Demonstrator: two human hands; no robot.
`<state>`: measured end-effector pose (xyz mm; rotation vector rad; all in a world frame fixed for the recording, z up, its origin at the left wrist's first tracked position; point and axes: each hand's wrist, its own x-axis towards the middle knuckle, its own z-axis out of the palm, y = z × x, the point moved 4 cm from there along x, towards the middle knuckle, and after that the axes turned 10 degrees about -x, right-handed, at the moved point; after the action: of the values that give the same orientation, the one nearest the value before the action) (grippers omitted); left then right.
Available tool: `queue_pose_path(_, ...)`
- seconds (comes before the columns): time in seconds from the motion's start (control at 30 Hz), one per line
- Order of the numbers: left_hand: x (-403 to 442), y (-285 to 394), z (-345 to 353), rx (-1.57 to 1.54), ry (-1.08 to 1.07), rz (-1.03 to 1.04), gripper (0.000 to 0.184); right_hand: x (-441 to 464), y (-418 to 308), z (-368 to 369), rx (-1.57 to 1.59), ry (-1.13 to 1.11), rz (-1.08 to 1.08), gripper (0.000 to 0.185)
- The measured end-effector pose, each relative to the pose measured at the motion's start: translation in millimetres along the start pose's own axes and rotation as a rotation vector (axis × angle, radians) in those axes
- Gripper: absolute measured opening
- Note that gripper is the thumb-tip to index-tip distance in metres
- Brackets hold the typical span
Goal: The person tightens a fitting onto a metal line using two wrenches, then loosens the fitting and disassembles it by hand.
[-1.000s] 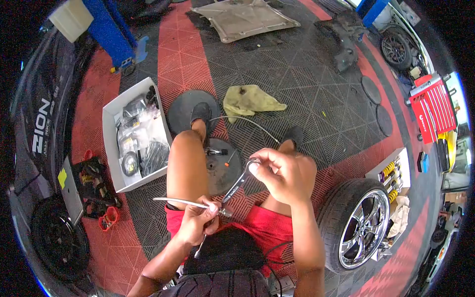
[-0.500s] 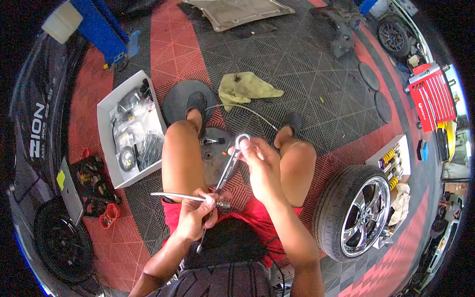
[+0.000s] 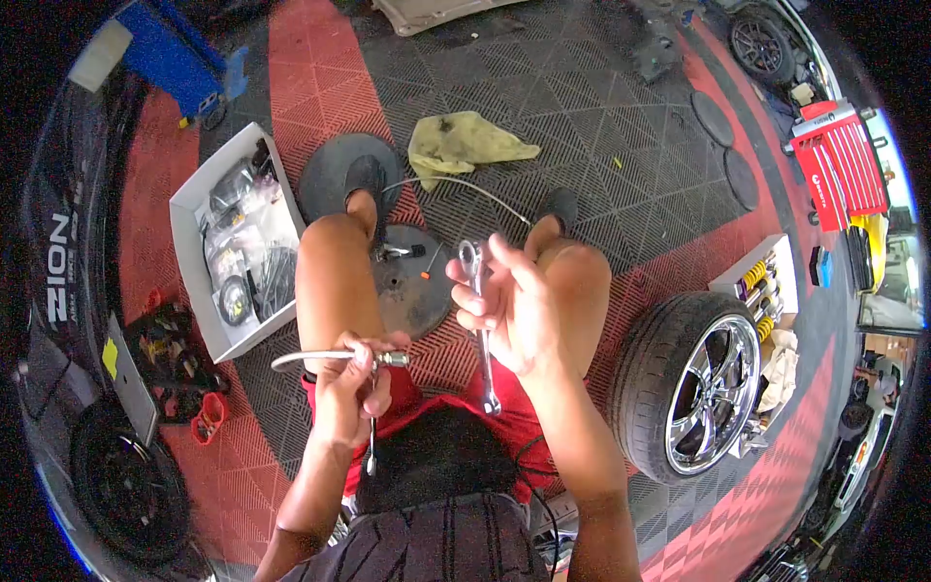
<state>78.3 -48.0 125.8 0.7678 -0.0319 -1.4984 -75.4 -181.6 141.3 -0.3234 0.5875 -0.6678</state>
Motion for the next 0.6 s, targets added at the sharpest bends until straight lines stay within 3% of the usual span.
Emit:
queue_pose_path(0.07, 4.5, 2.5, -0.5, -0.039, -0.018, 0.028, 0.009, -2.1, 12.8, -7.0, 0.022, 0.010, 0.056, 0.021)
queue_pose_path(0.17, 11.8, 5.4, -0.4, -0.069, 0.002, 0.059, 0.008, -15.1, 17.2, 3.1, -0.393, 0.094, -0.077, 0.021)
queue_pose_path(0.2, 13.6, 5.7, 0.8, -0.056, 0.007, 0.058, 0.007, -17.0, 19.8, -1.6, -0.703, 0.114, -0.201, 0.027)
queue_pose_path(0.27, 13.8, 2.9, 0.1, -0.046, 0.014, 0.056, 0.006, -23.3, 19.3, -0.6, -0.976, 0.127, -0.408, 0.026)
queue_pose_path(0.3, 13.9, -1.6, 1.4, 0.023, -0.033, 0.032, 0.007, -23.2, 23.0, -1.5, -0.977, 0.129, -0.402, 0.026)
queue_pose_path(0.37, 14.0, -15.8, 2.8, 0.119, -0.141, -0.016, 0.007, -25.5, 21.5, -1.7, -0.880, 0.240, -0.614, 0.021)
queue_pose_path(0.5, 3.8, -45.5, 3.0, 0.160, -0.231, -0.263, 0.010, -21.4, 20.2, 5.9, -0.551, 0.202, -0.627, 0.020)
queue_pose_path(0.53, 2.6, -46.6, 3.8, 0.185, -0.262, -0.240, 0.011, -21.6, 18.4, 7.0, -0.550, 0.205, -0.628, 0.020)
queue_pose_path(0.6, 1.0, -41.9, 10.8, 0.136, -0.233, -0.234, 0.011, -21.5, 14.6, 5.7, -0.885, 0.255, -0.502, 0.019)
